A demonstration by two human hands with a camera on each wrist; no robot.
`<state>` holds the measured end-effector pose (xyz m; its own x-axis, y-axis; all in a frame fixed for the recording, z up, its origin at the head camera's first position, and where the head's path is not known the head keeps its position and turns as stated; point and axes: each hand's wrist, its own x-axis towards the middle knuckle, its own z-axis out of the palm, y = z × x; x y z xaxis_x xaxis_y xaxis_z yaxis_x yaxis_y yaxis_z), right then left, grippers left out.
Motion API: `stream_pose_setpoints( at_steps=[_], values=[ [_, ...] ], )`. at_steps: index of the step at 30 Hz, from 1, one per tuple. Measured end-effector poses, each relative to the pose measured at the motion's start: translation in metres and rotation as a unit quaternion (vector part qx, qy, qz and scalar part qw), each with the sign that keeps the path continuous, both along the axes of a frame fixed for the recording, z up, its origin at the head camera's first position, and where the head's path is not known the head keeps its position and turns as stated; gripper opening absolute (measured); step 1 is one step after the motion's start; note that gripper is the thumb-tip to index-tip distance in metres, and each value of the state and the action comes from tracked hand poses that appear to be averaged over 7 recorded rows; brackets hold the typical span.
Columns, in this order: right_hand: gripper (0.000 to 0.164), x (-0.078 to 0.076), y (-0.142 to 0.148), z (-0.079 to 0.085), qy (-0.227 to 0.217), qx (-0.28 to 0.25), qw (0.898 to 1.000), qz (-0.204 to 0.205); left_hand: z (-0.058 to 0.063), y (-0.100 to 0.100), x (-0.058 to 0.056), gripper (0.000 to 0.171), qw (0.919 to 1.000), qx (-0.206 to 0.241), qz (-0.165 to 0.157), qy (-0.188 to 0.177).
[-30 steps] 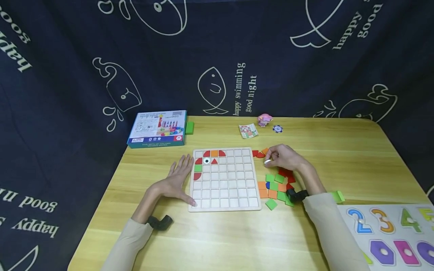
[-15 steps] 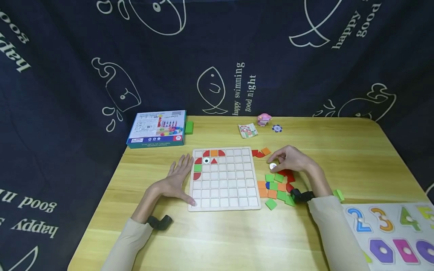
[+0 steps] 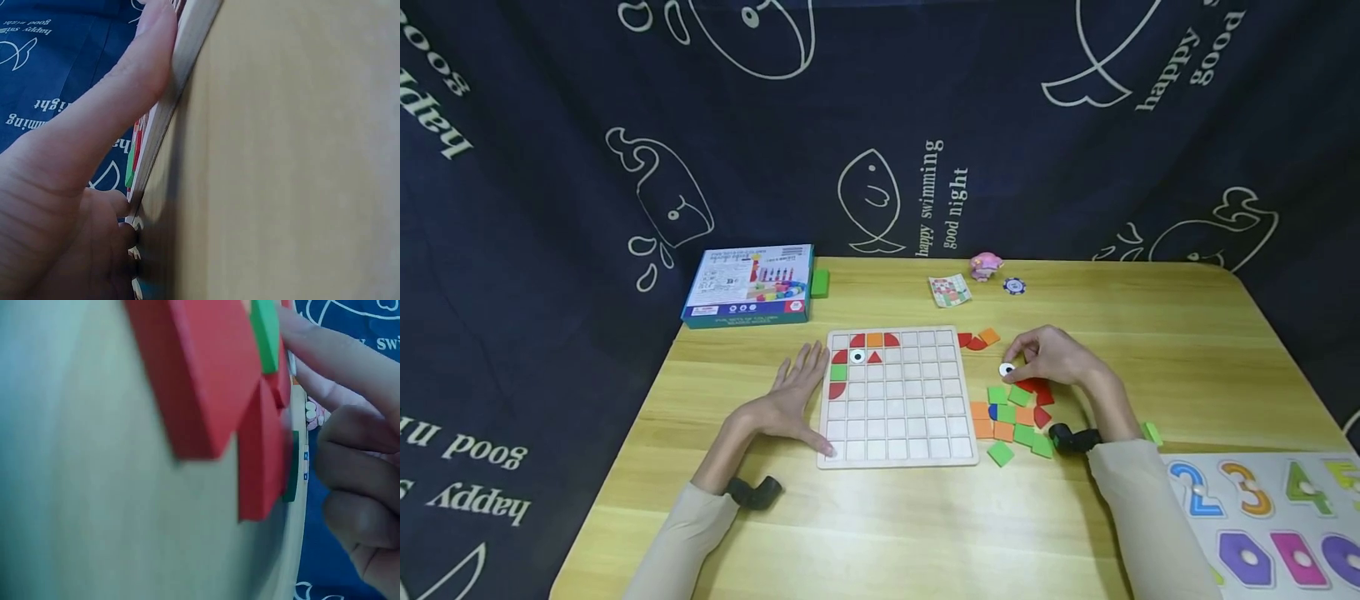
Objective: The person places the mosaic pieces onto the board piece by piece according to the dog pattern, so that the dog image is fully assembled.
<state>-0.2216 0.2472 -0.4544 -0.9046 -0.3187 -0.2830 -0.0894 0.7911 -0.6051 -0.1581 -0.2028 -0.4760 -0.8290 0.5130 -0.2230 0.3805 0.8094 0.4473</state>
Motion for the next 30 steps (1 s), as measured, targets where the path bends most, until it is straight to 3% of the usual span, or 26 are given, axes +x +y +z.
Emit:
stream_pose_setpoints(
  at_steps=[4, 9, 13, 17, 22, 30],
  values=[
    [0.029, -0.002, -0.016, 0.008, 0.025, -0.008, 1.000, -0.004, 0.000, 0.000, 0.000, 0.151, 1.0000, 0.002, 0.001, 0.000],
    [0.026, -0.004, -0.069, 0.018, 0.045, -0.068, 0.996, 0.016, -0.001, 0.001, -0.001, 0.152, 1.0000, -0.003, 0.000, -0.002],
    [0.025, -0.008, -0.119, 0.017, 0.037, -0.103, 0.993, 0.033, -0.001, 0.002, -0.002, 0.152, 1.0000, -0.006, 0.001, -0.003],
    [0.021, -0.012, -0.153, 0.010, 0.041, -0.089, 0.995, 0.024, 0.000, 0.002, -0.002, 0.151, 0.9999, -0.010, 0.000, -0.001],
    [0.019, -0.015, -0.167, 0.003, 0.041, -0.077, 0.996, 0.002, 0.000, 0.002, -0.001, 0.151, 0.9999, -0.016, -0.002, 0.002],
    [0.021, -0.017, -0.163, 0.003, 0.030, -0.135, 0.990, 0.002, -0.003, -0.001, -0.001, 0.152, 0.9999, -0.015, 0.003, 0.002]
  ],
)
